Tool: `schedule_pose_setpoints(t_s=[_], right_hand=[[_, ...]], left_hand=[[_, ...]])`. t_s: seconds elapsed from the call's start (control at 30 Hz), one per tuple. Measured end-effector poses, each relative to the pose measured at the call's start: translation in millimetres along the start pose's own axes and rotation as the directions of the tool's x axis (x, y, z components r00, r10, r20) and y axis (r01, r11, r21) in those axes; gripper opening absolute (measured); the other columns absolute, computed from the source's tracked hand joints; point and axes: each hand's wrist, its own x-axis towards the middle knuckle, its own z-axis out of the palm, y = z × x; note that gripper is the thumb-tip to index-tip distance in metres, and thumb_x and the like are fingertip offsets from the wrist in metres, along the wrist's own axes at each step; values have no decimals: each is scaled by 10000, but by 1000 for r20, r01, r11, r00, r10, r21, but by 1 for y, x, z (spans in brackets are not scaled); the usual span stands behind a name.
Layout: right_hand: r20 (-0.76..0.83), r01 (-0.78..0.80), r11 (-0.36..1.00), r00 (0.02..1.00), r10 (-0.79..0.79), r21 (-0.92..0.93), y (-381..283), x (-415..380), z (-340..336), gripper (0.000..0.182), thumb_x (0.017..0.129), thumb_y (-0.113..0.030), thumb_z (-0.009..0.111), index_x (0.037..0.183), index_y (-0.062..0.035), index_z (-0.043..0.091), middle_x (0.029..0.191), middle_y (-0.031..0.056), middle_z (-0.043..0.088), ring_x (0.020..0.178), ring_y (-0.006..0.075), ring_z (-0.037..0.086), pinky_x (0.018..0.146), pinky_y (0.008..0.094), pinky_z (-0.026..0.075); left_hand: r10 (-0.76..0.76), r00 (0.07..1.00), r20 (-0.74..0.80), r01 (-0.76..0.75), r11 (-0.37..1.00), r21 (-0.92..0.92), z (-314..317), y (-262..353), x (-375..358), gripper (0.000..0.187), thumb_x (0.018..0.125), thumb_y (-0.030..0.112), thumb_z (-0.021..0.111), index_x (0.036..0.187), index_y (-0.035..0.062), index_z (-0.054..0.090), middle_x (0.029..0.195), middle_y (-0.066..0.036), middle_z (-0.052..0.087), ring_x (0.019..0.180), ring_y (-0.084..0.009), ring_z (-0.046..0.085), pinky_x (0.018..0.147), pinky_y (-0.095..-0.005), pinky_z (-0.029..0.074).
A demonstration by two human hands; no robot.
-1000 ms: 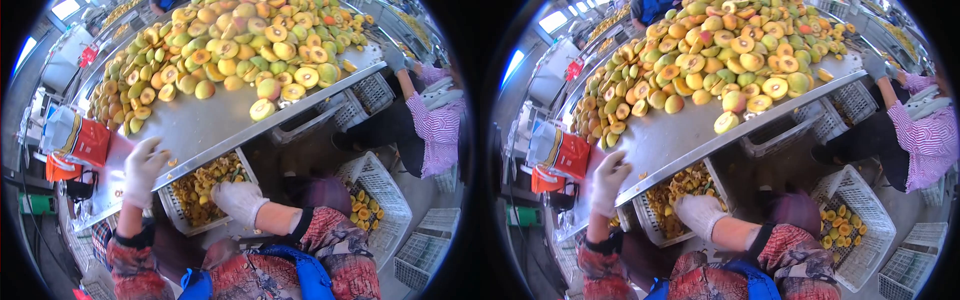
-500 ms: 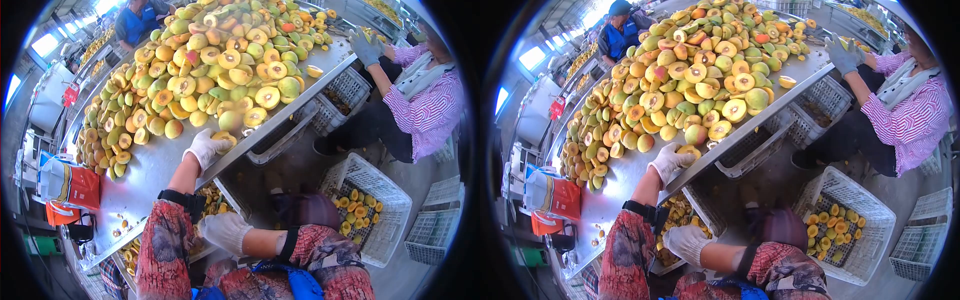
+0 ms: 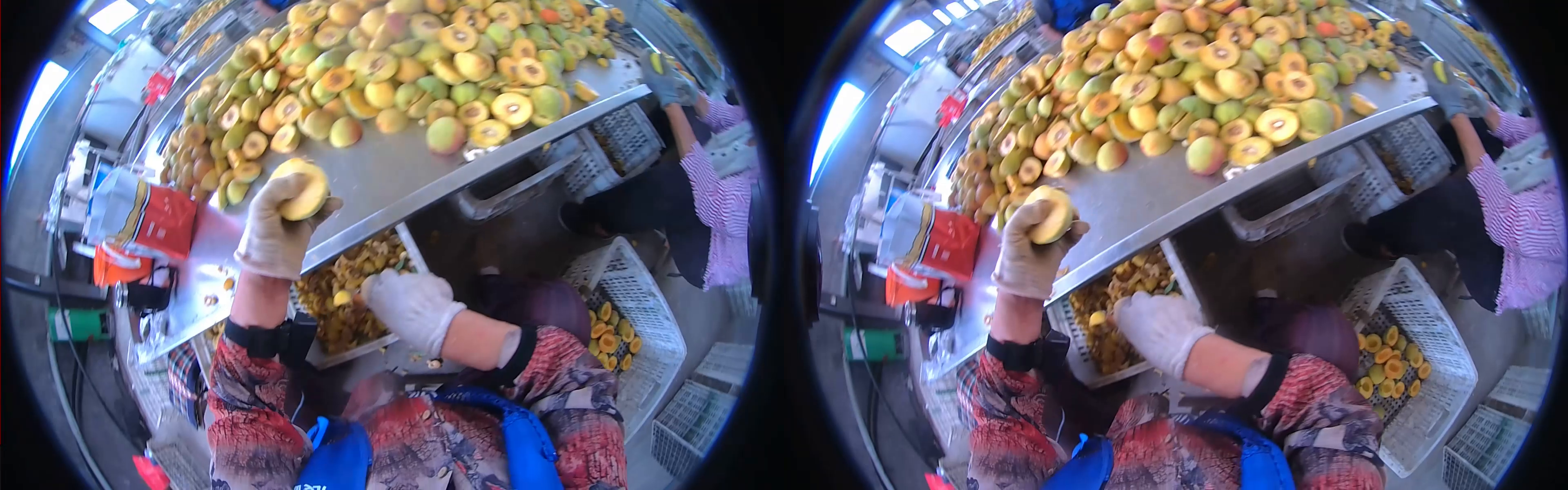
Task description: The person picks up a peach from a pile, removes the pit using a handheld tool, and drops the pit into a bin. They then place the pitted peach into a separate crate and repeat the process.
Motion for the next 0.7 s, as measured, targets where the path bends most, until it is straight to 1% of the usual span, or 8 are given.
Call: schedule_pose_setpoints(t_s=[0.07, 0.17, 0.27, 0.37, 0.47, 0.53, 0.6, 0.7], right_hand=[[-26, 28, 998, 999, -30, -54, -2, 1, 9, 185, 902, -208, 490, 968, -73, 598, 873, 142, 648, 756, 300, 681, 593, 425, 550], [19, 37, 999, 999, -37, -10, -5, 2, 10, 351, 964, -365, 425, 985, -78, 625, 926, 183, 650, 834, 348, 670, 665, 474, 529], [-11, 80, 995, 997, -81, -58, -7, 1, 14, 358, 968, -372, 413, 997, -69, 601, 905, 176, 641, 814, 354, 665, 652, 473, 525], [-106, 123, 988, 985, -133, -98, -11, 6, 25, 207, 909, -234, 473, 983, -62, 561, 849, 158, 618, 711, 319, 664, 563, 431, 529], [-93, 115, 976, 987, -134, -186, -12, 9, 31, 152, 891, -172, 496, 977, -60, 551, 820, 145, 611, 663, 290, 666, 498, 411, 526], [-68, 90, 969, 992, -108, -232, -16, 12, 30, 161, 898, -182, 492, 980, -61, 558, 839, 144, 620, 689, 291, 672, 514, 414, 533], [-42, 70, 963, 996, -83, -259, -25, 11, 21, 176, 901, -194, 488, 984, -64, 573, 886, 149, 640, 751, 303, 683, 575, 421, 550], [-27, 34, 975, 999, -41, -221, -23, 15, 18, 180, 903, -199, 489, 986, -64, 574, 882, 147, 643, 764, 291, 686, 560, 418, 549]], left_hand=[[63, 998, 25, -61, 995, -79, -21, 6, -33, 395, 789, 177, 595, 1130, -13, 531, 1088, -168, 604, 964, -298, 624, 757, -411, 559], [213, 975, -63, -196, 958, 210, -33, 0, -87, 400, 764, 129, 615, 1135, 2, 531, 1082, -187, 598, 927, -291, 636, 737, -368, 574], [112, 990, -80, -30, 744, 667, -49, -28, -117, 422, 779, 150, 657, 1163, 9, 553, 1017, -105, 615, 882, -178, 611, 806, -278, 511], [85, 964, -251, -6, 954, 300, -74, -50, -118, 426, 806, 162, 671, 1191, 21, 558, 996, -70, 616, 876, -130, 594, 830, -241, 474], [95, 959, -266, -7, 949, 314, -67, -55, -123, 378, 832, 148, 664, 1180, 29, 575, 982, -62, 616, 874, -120, 590, 829, -251, 481], [281, 938, -204, -63, 715, 696, -53, -63, -125, 358, 788, 101, 707, 1119, 13, 603, 991, -87, 633, 872, -178, 617, 801, -298, 504], [497, 857, 134, -212, 104, 972, -69, -81, -115, 383, 742, 70, 720, 1105, 27, 606, 998, -131, 642, 891, -251, 637, 806, -331, 507], [521, 853, 23, -179, 252, 951, -86, -92, -107, 382, 731, 67, 725, 1095, 35, 612, 988, -141, 638, 888, -269, 635, 788, -346, 509]])
